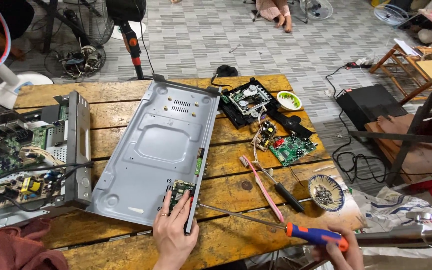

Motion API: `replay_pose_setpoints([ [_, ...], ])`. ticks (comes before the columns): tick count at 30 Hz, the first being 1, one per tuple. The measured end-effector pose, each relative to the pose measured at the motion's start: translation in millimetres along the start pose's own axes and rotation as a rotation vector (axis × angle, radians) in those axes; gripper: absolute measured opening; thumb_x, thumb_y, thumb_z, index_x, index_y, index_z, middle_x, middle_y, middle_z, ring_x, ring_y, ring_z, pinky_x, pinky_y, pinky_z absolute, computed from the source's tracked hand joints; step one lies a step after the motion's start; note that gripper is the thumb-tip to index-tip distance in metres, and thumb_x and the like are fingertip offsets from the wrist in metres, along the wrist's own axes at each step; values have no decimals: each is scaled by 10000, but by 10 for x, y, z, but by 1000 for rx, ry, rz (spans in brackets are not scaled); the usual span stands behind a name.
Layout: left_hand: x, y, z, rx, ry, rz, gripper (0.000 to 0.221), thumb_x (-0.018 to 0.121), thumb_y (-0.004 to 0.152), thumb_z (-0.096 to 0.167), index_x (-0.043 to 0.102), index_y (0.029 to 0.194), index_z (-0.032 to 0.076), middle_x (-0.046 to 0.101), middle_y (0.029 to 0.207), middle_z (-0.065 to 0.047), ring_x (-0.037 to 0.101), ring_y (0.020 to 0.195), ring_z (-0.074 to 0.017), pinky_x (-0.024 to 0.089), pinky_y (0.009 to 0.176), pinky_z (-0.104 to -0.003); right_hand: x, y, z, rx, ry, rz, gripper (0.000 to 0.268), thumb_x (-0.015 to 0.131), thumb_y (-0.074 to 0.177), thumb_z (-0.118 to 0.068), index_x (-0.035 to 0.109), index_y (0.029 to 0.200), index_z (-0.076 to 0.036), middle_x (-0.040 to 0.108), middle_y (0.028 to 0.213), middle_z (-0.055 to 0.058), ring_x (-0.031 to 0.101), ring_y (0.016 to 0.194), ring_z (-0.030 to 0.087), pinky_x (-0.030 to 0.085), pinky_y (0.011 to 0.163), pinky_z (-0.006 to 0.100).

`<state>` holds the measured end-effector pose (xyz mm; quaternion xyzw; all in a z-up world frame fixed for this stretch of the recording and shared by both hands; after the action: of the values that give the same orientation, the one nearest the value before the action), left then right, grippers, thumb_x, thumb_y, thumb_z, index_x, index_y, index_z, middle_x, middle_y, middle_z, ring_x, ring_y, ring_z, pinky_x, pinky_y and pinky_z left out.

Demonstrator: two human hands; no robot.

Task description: Disassembling an electronic device to remove and clean circuit boards

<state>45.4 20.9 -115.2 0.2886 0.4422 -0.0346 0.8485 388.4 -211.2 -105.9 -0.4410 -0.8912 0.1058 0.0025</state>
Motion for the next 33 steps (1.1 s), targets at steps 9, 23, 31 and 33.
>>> replay_pose_setpoints([
  [9, -42, 6, 19, 10, -21, 11, 637, 698, 656, 190, 666, 1292, 180, 617, 1402, 94, 455, 1423, -333, 522, 943, -455, -205, 120, 251, -144, 255, -256, 696, 638, 778, -180, 411, 1421, -40, 565, 1372, 378, 723, 879, 513, 632, 641, 503],
  [23, -47, -2, 3, 30, -23, 8, 579, 678, 663, 207, 689, 1241, 168, 622, 1395, 80, 451, 1407, -335, 507, 914, -468, -182, 178, 369, -183, -23, -81, 469, 642, 811, -42, 565, 1270, 14, 707, 1098, 340, 725, 892, 443, 538, 854, 416],
  [31, 12, -22, -33, 16, -30, -1, 668, 727, 636, 199, 658, 1300, 174, 610, 1411, 89, 435, 1426, -333, 512, 960, -457, 60, 51, 69, -67, -127, 107, 383, 663, 866, -65, 676, 1232, 46, 671, 835, 367, 733, 603, 488, 571, 601, 406],
  [33, 55, -43, -68, -9, -4, -37, 629, 713, 662, 245, 661, 1286, 179, 590, 1431, 101, 410, 1450, -315, 507, 979, -485, 236, -84, -165, -175, -136, 44, 401, 637, 835, -181, 669, 1152, 63, 761, 1158, 208, 690, 587, 335, 574, 570, 351],
])
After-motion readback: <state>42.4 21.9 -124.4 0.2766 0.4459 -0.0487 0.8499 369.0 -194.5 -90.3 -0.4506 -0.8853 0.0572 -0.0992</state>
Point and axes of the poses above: each hand's wrist, its own y-axis towards the middle knuckle, its own x-axis out of the palm, z = x × y, the point moved 2 cm from there along y, towards the middle knuckle
